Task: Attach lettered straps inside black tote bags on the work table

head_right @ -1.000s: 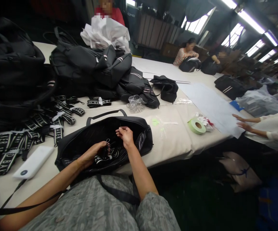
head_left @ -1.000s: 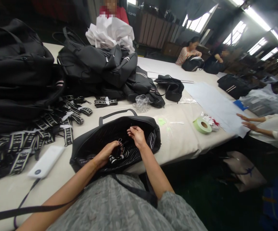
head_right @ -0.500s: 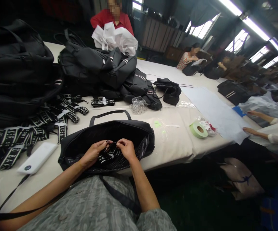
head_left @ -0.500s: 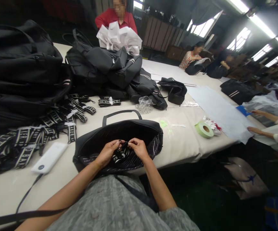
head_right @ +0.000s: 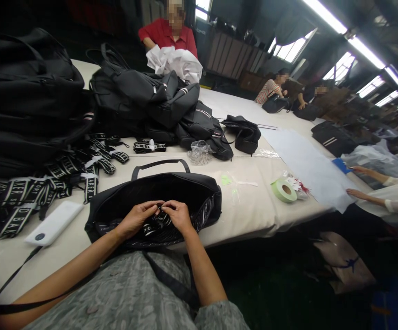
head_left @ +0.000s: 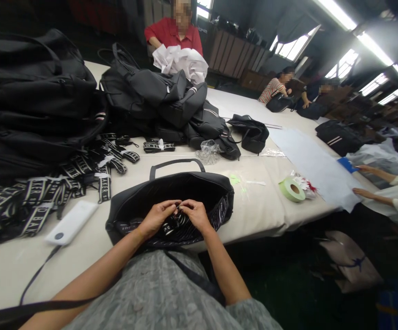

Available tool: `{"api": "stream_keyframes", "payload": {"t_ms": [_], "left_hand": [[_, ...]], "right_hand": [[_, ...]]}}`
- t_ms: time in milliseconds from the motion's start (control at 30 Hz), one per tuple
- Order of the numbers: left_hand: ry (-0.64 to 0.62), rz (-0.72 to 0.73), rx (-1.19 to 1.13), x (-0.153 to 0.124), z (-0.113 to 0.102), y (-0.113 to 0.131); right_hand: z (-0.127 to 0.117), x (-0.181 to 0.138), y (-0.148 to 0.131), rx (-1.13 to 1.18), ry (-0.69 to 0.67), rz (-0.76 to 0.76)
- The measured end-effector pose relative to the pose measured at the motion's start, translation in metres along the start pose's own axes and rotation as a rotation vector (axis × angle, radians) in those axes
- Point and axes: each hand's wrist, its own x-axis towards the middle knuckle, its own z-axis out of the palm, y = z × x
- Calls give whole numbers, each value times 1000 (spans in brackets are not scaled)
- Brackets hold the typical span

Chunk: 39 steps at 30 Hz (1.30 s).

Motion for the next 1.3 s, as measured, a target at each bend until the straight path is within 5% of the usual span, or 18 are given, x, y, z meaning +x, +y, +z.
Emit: {"api": "stream_keyframes", "payload": {"t_ms": [533, 900, 1133, 1300], "left_hand": [[-25, 27, 19, -1, 2, 0], [118, 88, 133, -3, 12, -5], [313, 172, 57, 1, 5, 6], [436, 210, -28, 5, -4, 19]], "right_hand": [[6, -1, 2, 63, 18, 19], [4, -10, 12, 130, -80, 98], [-25, 17, -4, 184, 234, 134], [-32, 46, -9, 176, 248, 145]]}}
